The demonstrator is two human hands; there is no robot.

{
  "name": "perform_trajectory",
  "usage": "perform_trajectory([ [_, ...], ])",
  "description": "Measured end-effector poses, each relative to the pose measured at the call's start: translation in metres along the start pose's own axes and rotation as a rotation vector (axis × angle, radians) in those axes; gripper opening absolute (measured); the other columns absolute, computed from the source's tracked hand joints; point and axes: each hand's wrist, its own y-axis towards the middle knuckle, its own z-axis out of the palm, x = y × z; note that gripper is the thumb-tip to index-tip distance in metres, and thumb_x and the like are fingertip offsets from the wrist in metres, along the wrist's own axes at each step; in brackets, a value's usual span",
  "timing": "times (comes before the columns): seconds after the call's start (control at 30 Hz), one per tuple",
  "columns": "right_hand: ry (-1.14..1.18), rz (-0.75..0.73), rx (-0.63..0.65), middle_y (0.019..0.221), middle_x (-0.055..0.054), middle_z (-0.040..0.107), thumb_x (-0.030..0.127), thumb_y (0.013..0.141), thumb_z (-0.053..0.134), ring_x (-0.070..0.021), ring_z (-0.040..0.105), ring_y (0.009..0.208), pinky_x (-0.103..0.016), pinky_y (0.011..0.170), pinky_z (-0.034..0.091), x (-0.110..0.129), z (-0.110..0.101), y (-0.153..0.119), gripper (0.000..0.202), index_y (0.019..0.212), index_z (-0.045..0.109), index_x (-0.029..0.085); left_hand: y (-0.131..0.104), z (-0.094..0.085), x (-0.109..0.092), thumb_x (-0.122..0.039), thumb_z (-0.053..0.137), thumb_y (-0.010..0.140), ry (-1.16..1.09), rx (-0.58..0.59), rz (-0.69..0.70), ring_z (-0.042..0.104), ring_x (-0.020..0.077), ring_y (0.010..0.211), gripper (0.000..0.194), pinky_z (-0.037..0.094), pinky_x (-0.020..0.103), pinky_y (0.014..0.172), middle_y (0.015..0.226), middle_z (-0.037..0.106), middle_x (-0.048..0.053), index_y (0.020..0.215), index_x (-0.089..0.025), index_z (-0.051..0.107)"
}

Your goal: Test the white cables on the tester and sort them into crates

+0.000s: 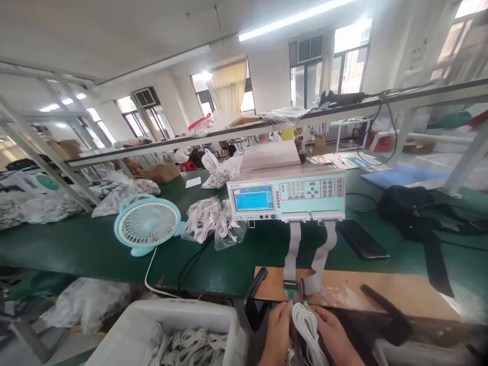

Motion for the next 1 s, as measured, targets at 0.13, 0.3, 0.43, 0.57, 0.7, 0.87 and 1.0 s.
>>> perform_trajectory([
  [0.13,0.006,-0.007,-0.033,0.046,0.002,0.056,0.040,0.049,0.083,-0.0121,0.050,0.047,-0.020,0.047,0.039,0.002,0.003,-0.003,0.033,0.057,0.063,0.015,0.000,0.003,-0.001,-0.057,0.062,0.065,-0.006,-0.044,0.017,0.040,0.0101,0.046,0.044,0.029,0.022,0.045,0.049,0.047,-0.003,0.054,-0.016,0.053],
  [0.3,0.006,-0.012,-0.032,0.042,0.003,0.051,0.042,0.050,0.081,-0.0121,0.048,0.046,-0.020,0.046,0.037,0.007,0.008,-0.005,0.034,0.055,0.059,0.016,-0.002,0.007,-0.006,-0.053,0.059,0.068,0.023,-0.030,0.010,0.036,0.0099,0.042,0.040,0.028,0.023,0.044,0.043,0.044,-0.004,0.051,-0.017,0.053],
  [0.43,-0.012,-0.038,-0.044,0.044,0.005,0.046,0.047,0.050,0.079,-0.0107,0.043,0.045,-0.020,0.045,0.034,0.005,0.017,-0.012,0.041,0.052,0.051,0.017,-0.008,0.008,-0.003,-0.051,0.061,0.065,0.026,-0.105,0.034,0.043,0.0117,0.049,0.038,0.033,0.024,0.047,0.048,0.049,-0.003,0.051,-0.017,0.053],
  [0.57,-0.082,-0.029,0.016,0.049,0.005,0.045,0.054,0.059,0.073,-0.0093,0.038,0.047,-0.020,0.047,0.030,0.002,-0.002,-0.035,0.044,0.056,0.047,0.018,-0.032,0.010,0.006,-0.049,0.069,0.062,0.012,-0.146,0.019,0.048,0.0115,0.054,0.038,0.039,0.022,0.052,0.054,0.052,-0.003,0.054,-0.016,0.053],
  [0.7,-0.399,0.021,0.036,0.050,0.004,0.044,0.053,0.070,0.062,-0.0105,0.036,0.047,-0.023,0.047,0.028,0.028,-0.083,-0.064,0.039,0.058,0.050,0.018,-0.057,0.007,-0.003,-0.055,0.057,0.075,-0.209,0.044,-0.141,0.035,0.0084,0.032,0.039,0.028,0.021,0.036,0.038,0.034,-0.010,0.063,-0.018,0.051],
  [0.87,-1.006,-0.068,-0.192,0.069,-0.004,0.057,0.041,0.069,0.066,-0.0178,0.049,0.062,-0.029,0.061,0.038,0.053,-0.156,-0.102,0.022,0.065,0.063,0.019,-0.072,0.011,-0.027,-0.036,0.052,0.085,-0.321,0.039,0.069,0.040,0.0095,0.040,0.035,0.035,0.023,0.045,0.043,0.037,-0.007,0.054,-0.019,0.045],
  [1.0,-0.292,0.229,0.185,0.091,-0.009,0.064,0.050,0.079,0.058,-0.0218,0.061,0.079,-0.033,0.073,0.044,0.022,-0.099,-0.109,0.041,0.103,0.061,0.018,-0.097,0.035,-0.020,-0.032,0.053,0.082,-0.064,0.145,0.399,0.046,0.0151,0.047,0.032,0.039,0.029,0.050,0.047,0.048,0.000,0.052,-0.023,0.052],
])
